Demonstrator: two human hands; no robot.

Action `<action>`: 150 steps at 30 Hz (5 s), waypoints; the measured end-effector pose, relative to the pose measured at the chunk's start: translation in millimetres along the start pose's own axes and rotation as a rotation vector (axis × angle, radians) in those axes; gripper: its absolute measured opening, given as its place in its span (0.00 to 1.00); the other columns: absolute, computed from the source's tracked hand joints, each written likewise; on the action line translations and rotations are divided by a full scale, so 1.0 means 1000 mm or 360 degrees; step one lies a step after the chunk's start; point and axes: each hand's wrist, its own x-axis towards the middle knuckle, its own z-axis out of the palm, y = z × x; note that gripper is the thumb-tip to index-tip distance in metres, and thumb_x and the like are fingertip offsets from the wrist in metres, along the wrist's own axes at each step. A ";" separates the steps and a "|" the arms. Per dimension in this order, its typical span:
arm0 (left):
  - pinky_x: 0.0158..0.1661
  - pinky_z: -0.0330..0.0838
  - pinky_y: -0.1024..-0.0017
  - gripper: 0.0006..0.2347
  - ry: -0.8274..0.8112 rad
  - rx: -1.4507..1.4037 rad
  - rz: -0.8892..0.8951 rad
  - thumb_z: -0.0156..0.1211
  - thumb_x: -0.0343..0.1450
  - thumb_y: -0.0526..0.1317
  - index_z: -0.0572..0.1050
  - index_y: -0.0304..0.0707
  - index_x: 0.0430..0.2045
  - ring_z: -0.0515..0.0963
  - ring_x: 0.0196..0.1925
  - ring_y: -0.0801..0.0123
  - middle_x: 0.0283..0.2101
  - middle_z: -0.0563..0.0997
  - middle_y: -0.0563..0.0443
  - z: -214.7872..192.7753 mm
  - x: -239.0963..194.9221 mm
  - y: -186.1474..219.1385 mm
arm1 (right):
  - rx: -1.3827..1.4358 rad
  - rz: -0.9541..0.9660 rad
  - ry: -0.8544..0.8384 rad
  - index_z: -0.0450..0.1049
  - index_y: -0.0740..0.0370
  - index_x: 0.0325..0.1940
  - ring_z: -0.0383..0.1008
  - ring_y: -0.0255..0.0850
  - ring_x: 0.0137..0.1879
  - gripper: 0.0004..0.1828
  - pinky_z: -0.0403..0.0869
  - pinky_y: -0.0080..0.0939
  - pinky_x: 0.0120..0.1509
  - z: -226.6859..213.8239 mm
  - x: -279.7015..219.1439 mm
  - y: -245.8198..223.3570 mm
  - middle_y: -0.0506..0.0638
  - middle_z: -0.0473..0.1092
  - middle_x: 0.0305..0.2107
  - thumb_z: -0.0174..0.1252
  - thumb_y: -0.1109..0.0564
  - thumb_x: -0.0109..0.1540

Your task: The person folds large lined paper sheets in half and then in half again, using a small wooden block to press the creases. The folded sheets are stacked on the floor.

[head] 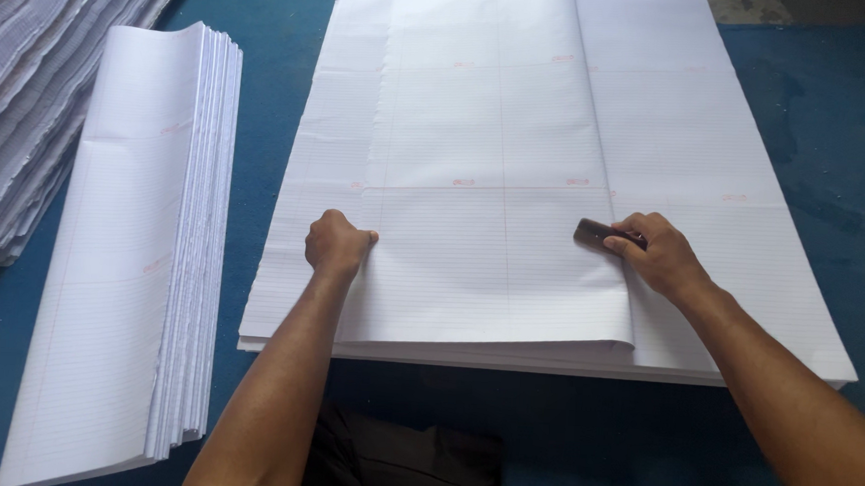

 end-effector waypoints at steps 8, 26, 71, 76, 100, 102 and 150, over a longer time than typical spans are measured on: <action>0.39 0.83 0.63 0.15 -0.0002 0.0039 -0.0045 0.73 0.65 0.46 0.78 0.34 0.31 0.86 0.40 0.55 0.36 0.84 0.40 0.005 -0.001 0.003 | 0.0073 -0.0096 -0.0105 0.78 0.56 0.47 0.76 0.43 0.48 0.17 0.73 0.49 0.56 -0.003 -0.033 0.004 0.53 0.74 0.41 0.60 0.43 0.61; 0.40 0.82 0.63 0.14 0.0010 0.0034 -0.0057 0.74 0.65 0.45 0.78 0.34 0.32 0.85 0.41 0.54 0.37 0.84 0.39 0.005 -0.002 0.003 | 0.0128 -0.0281 -0.0270 0.78 0.57 0.41 0.77 0.41 0.47 0.15 0.77 0.44 0.53 0.000 -0.099 0.014 0.51 0.75 0.39 0.61 0.45 0.58; 0.39 0.80 0.64 0.15 -0.0098 -0.0053 -0.0094 0.75 0.63 0.46 0.78 0.34 0.31 0.85 0.37 0.58 0.34 0.84 0.40 0.007 0.013 -0.004 | -0.0235 0.0651 0.0310 0.82 0.49 0.51 0.72 0.49 0.55 0.15 0.62 0.60 0.64 -0.032 -0.024 0.128 0.52 0.80 0.39 0.60 0.44 0.65; 0.26 0.80 0.66 0.14 -0.0265 -0.0142 -0.0071 0.74 0.62 0.43 0.80 0.28 0.30 0.84 0.26 0.60 0.30 0.84 0.39 -0.006 0.018 -0.002 | -0.0329 0.0693 0.0241 0.84 0.48 0.48 0.76 0.49 0.52 0.14 0.53 0.63 0.70 -0.034 -0.001 0.143 0.52 0.82 0.38 0.65 0.44 0.62; 0.43 0.78 0.62 0.17 -0.0007 -0.0189 0.0191 0.67 0.69 0.45 0.78 0.29 0.43 0.83 0.41 0.56 0.43 0.83 0.36 0.015 0.122 0.054 | 0.0258 0.0361 0.0125 0.64 0.65 0.70 0.80 0.46 0.48 0.30 0.76 0.47 0.57 -0.029 0.137 -0.029 0.62 0.74 0.51 0.56 0.49 0.66; 0.36 0.82 0.64 0.15 -0.0080 -0.0287 0.0020 0.64 0.70 0.44 0.78 0.31 0.43 0.86 0.33 0.58 0.40 0.84 0.39 0.011 0.115 0.063 | 0.0429 0.0383 0.0105 0.62 0.66 0.70 0.80 0.46 0.47 0.30 0.79 0.45 0.54 -0.025 0.144 -0.029 0.62 0.75 0.49 0.55 0.50 0.67; 0.38 0.80 0.64 0.02 -0.0132 -0.0398 0.0060 0.63 0.65 0.36 0.81 0.42 0.26 0.87 0.32 0.62 0.32 0.86 0.48 0.062 0.083 0.098 | 0.0344 -0.0393 -0.0093 0.70 0.54 0.66 0.50 0.57 0.76 0.35 0.59 0.61 0.76 -0.021 0.143 -0.087 0.60 0.52 0.71 0.45 0.62 0.53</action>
